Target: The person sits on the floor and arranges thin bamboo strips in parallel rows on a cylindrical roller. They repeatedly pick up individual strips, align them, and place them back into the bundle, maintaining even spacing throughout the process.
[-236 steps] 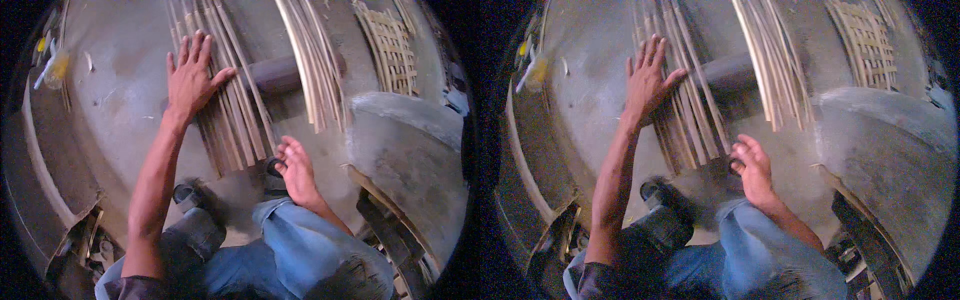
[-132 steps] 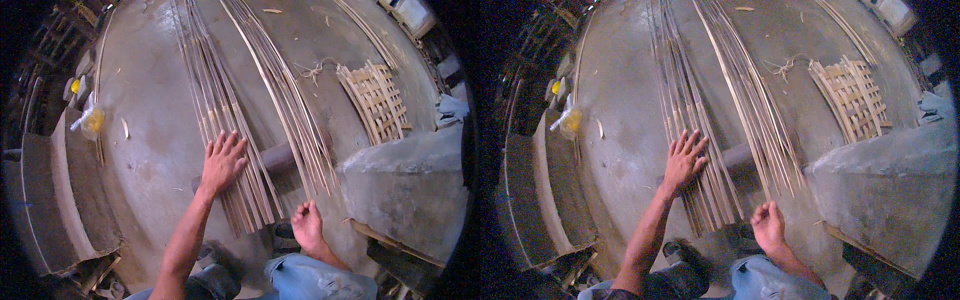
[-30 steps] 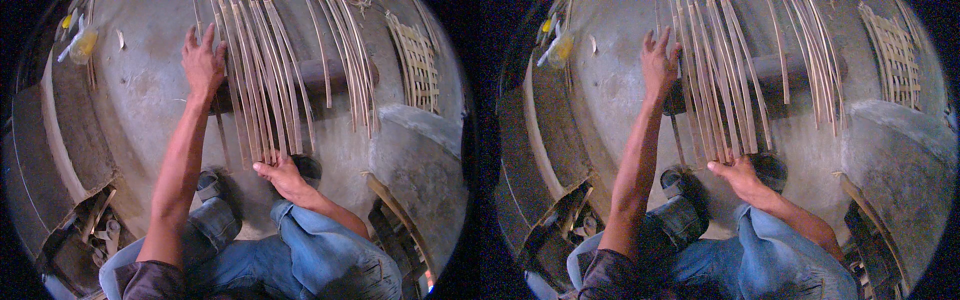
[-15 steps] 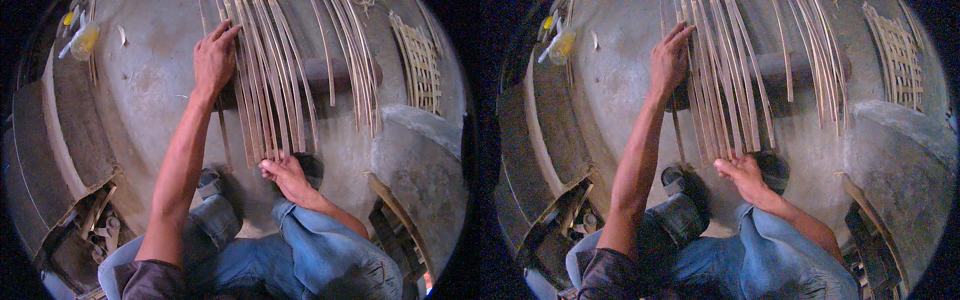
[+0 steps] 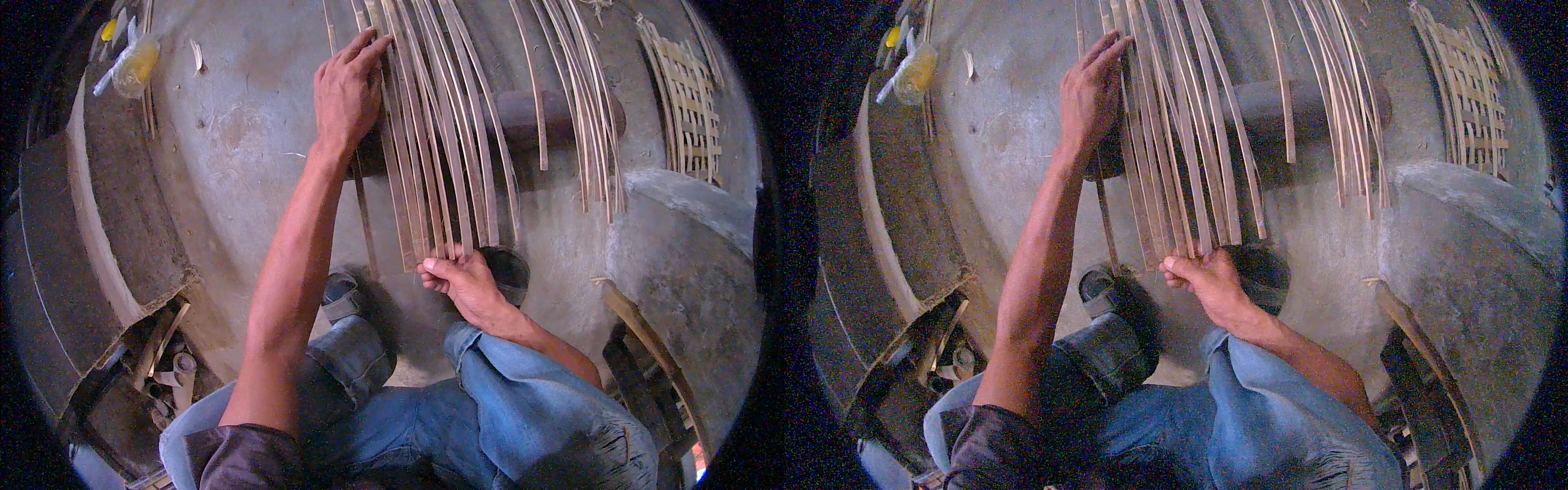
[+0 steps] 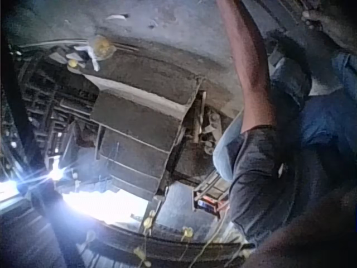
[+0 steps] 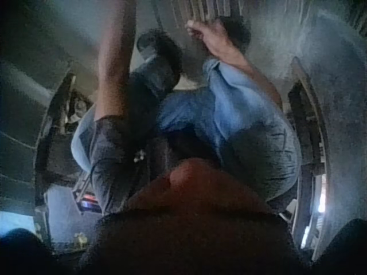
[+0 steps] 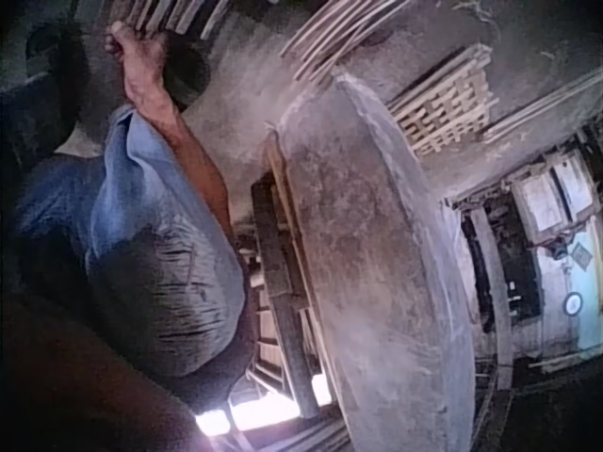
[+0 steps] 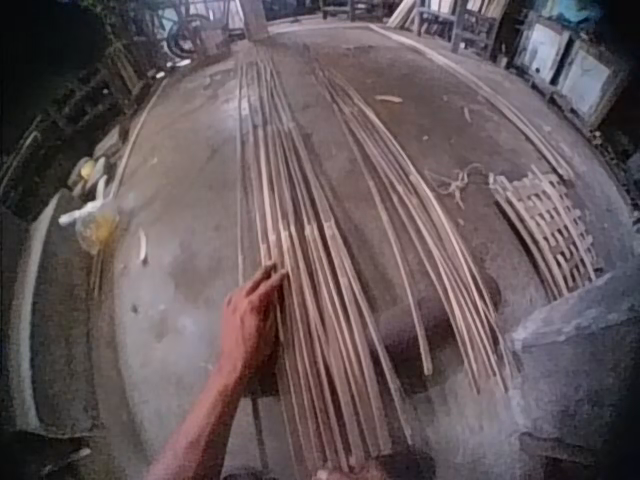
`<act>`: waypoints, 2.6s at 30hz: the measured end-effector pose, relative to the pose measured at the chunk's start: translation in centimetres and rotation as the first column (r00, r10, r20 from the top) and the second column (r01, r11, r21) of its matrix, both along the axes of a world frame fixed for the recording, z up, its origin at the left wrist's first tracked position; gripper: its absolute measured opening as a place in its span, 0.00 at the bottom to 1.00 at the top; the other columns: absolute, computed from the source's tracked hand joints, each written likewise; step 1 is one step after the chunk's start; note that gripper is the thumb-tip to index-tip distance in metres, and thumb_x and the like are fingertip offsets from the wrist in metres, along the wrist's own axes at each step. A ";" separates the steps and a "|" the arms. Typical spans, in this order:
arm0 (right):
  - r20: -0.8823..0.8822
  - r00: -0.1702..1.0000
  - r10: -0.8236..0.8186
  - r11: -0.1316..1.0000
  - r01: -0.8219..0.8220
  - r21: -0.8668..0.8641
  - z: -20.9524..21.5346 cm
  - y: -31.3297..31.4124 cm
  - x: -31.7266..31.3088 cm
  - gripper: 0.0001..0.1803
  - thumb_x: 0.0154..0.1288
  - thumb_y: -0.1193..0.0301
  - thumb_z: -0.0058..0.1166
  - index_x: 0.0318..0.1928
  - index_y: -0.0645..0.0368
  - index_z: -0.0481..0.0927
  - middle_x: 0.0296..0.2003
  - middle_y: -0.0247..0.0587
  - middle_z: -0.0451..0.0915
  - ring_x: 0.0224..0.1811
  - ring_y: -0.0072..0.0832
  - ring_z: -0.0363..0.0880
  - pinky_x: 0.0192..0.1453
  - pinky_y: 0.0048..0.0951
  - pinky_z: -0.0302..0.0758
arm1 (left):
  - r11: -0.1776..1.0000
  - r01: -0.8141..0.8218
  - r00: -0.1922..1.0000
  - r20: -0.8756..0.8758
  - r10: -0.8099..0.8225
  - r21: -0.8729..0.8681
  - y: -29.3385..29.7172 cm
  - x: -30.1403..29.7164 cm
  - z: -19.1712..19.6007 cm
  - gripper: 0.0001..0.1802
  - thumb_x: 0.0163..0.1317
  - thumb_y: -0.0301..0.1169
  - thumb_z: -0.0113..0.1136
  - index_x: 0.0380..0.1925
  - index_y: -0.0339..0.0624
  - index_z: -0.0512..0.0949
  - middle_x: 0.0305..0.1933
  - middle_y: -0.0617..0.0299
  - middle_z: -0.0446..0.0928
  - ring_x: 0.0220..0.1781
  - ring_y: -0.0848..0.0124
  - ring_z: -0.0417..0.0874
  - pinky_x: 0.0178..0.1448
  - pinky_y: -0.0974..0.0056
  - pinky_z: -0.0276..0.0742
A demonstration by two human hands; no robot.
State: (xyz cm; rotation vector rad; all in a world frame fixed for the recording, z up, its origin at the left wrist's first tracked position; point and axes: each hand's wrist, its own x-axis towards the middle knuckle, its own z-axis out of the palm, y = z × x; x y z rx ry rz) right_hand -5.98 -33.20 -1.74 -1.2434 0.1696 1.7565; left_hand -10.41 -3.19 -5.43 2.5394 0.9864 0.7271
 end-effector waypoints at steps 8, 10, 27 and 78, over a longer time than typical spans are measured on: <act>-0.125 0.982 0.142 0.986 -0.129 0.106 0.3 0.7 -0.9 0.12 0.66 0.71 0.62 0.48 0.59 0.77 0.37 0.35 0.81 0.38 0.22 0.80 0.45 0.25 0.79 | 0.997 -0.002 0.999 0.042 0.005 -0.076 0.2 -0.2 -0.6 0.20 0.69 0.33 0.53 0.60 0.55 0.77 0.66 0.60 0.74 0.65 0.57 0.75 0.68 0.52 0.65; -0.079 0.989 0.127 0.991 -0.124 0.041 0.0 0.9 -0.9 0.13 0.66 0.71 0.62 0.49 0.59 0.77 0.38 0.34 0.81 0.39 0.22 0.79 0.45 0.25 0.79 | 0.994 -0.026 0.997 0.072 0.034 -0.107 0.1 -0.1 -0.5 0.21 0.68 0.35 0.54 0.61 0.54 0.76 0.67 0.59 0.73 0.66 0.57 0.75 0.68 0.52 0.65; -0.121 0.992 -0.041 0.999 0.040 -0.007 0.6 0.5 -0.8 0.11 0.68 0.68 0.61 0.45 0.62 0.81 0.38 0.38 0.84 0.38 0.21 0.81 0.44 0.23 0.81 | 0.999 -0.011 1.000 0.002 0.011 -0.049 0.3 -0.2 -1.0 0.24 0.69 0.44 0.54 0.62 0.51 0.75 0.69 0.60 0.71 0.67 0.57 0.73 0.71 0.52 0.61; 0.418 0.887 -0.197 0.980 0.176 0.089 0.7 -2.2 1.9 0.14 0.67 0.69 0.62 0.48 0.60 0.76 0.40 0.37 0.81 0.41 0.24 0.81 0.46 0.27 0.79 | 0.957 0.227 0.949 -0.261 -0.176 0.181 -0.5 0.6 0.8 0.30 0.70 0.53 0.48 0.69 0.58 0.66 0.74 0.62 0.64 0.76 0.60 0.61 0.76 0.49 0.55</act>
